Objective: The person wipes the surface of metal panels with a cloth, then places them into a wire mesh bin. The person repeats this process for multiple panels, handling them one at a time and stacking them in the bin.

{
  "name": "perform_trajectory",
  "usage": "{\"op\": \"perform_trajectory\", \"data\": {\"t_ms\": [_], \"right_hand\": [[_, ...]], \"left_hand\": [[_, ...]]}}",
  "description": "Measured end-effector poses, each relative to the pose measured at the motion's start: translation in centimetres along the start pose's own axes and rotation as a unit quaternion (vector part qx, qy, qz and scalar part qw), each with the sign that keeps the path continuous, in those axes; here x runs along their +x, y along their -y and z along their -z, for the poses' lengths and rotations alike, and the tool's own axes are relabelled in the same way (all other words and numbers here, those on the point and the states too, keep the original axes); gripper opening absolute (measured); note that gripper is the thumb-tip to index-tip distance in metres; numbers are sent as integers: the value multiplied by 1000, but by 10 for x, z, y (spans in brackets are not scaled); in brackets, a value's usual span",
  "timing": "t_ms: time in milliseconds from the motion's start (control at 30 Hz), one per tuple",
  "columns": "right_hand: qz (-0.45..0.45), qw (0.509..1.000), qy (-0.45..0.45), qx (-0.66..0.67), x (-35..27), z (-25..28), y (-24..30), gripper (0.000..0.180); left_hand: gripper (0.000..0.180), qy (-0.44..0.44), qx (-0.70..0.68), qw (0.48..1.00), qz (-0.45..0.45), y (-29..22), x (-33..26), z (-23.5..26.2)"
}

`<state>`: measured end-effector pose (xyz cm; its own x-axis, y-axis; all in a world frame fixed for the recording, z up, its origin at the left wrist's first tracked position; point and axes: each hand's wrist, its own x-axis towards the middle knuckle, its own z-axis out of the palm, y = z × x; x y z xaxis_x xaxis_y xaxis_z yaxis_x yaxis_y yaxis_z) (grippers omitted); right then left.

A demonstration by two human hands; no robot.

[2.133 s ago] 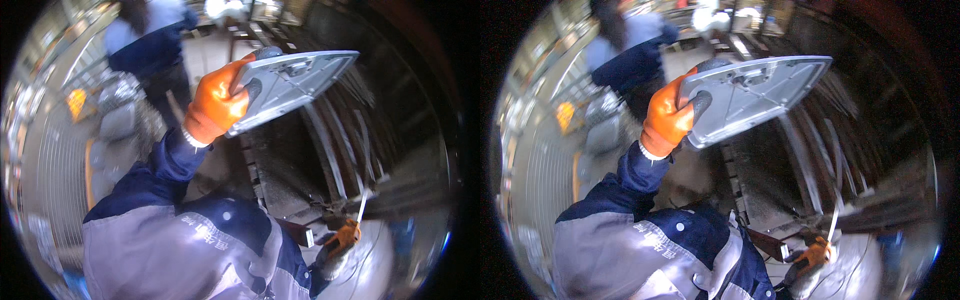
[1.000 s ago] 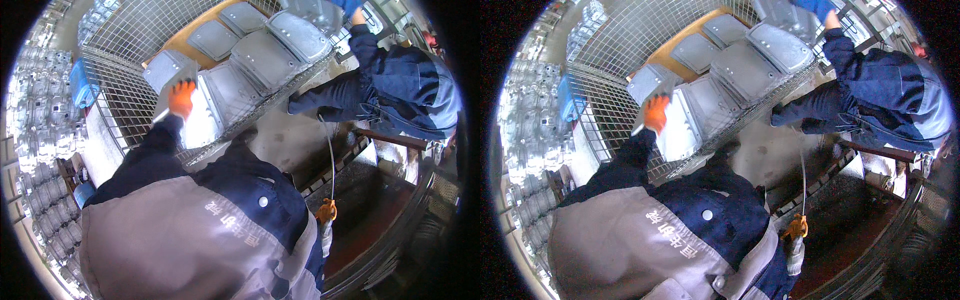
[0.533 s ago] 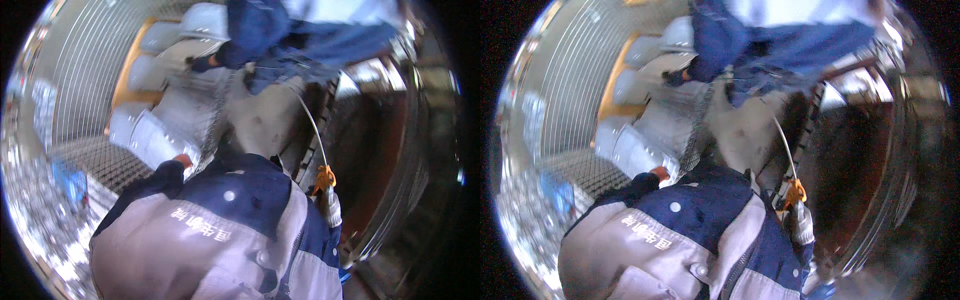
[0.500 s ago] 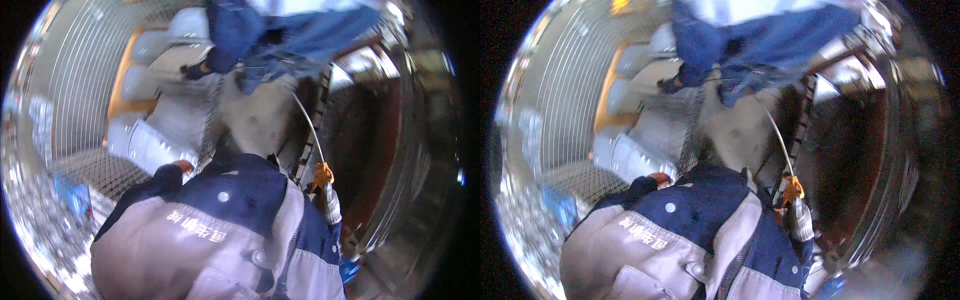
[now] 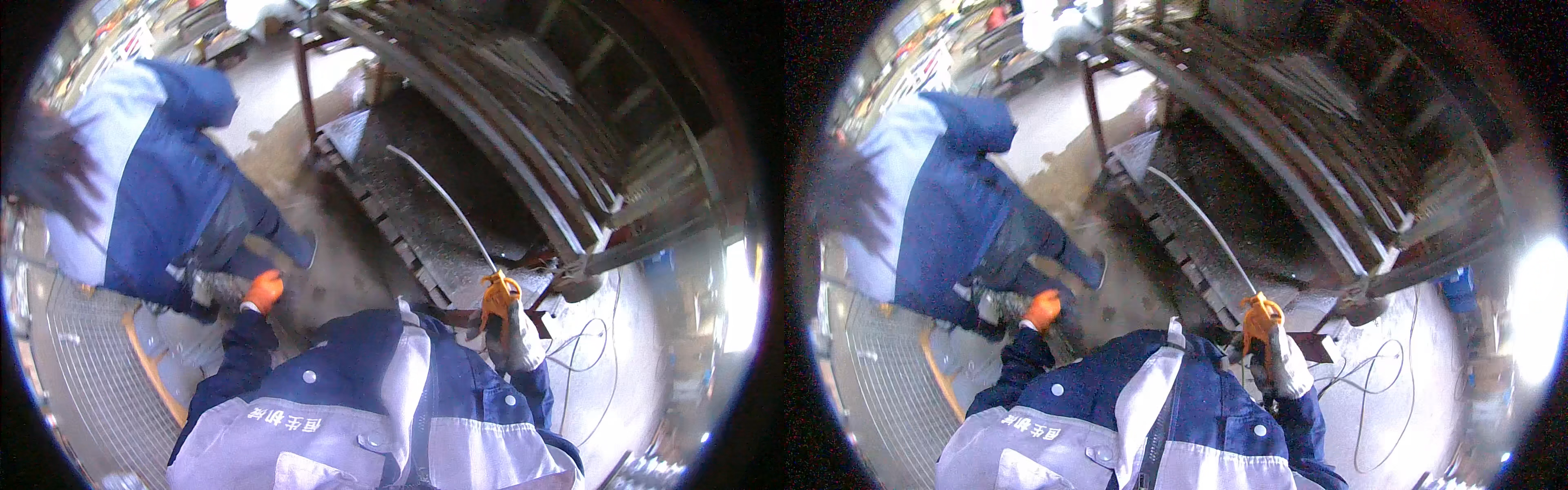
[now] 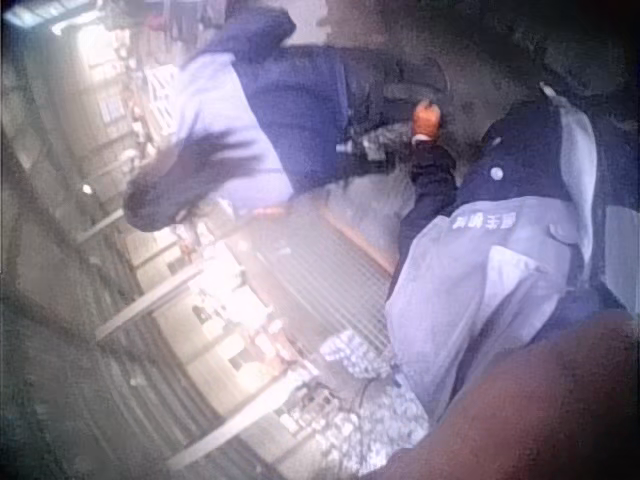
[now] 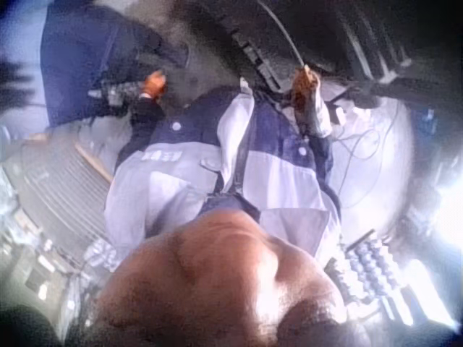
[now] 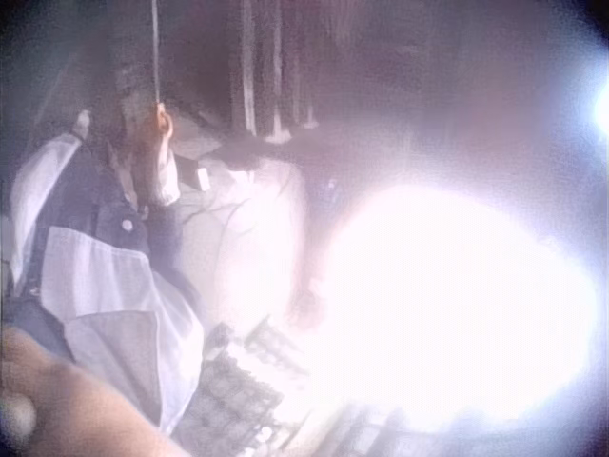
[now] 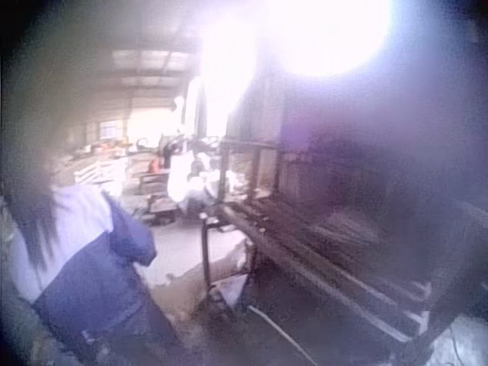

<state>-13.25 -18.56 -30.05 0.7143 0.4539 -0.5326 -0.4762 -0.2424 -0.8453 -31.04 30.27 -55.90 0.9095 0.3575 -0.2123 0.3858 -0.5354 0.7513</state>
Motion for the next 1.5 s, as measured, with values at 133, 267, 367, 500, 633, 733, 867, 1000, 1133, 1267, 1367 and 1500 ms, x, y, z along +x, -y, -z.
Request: {"op": "perform_trajectory", "data": {"t_ms": [133,267,367,500,633,733,867,1000,1133,1267,1367,1500], "right_hand": [[45,996,-77,15,15,-2,1,64],[73,988,-130,32,31,-8,-8,62],[83,977,-187,64,30,-4,-22,61],[81,952,-280,97,28,-6,-41,59],[72,924,-359,111,42,-25,-51,57],[63,903,-405,129,53,-39,-49,56],[45,875,-456,156,58,-58,-47,54],[42,856,-482,180,61,-79,-53,53],[54,848,-494,185,66,-85,-60,52],[70,852,-490,173,64,-75,-63,51],[82,857,-484,157,56,-64,-65,51],[92,866,-473,135,40,-49,-73,50]], "left_hand": [[32,-42,-437,891,-115,-130,137,27],[32,-51,-315,870,-377,-275,245,76],[36,149,-569,749,-305,-381,296,61],[39,114,-305,834,-446,-509,362,-4],[66,-62,53,858,-507,-586,424,-61],[71,-48,219,824,-520,-636,474,-95],[52,-21,344,835,-428,-665,524,-149],[59,-150,384,787,-459,-660,547,-180],[50,-150,392,773,-476,-655,546,-182],[40,-131,379,778,-485,-647,541,-168],[45,-124,399,776,-472,-629,537,-152],[44,-140,380,763,-503,-597,508,-130]]}}
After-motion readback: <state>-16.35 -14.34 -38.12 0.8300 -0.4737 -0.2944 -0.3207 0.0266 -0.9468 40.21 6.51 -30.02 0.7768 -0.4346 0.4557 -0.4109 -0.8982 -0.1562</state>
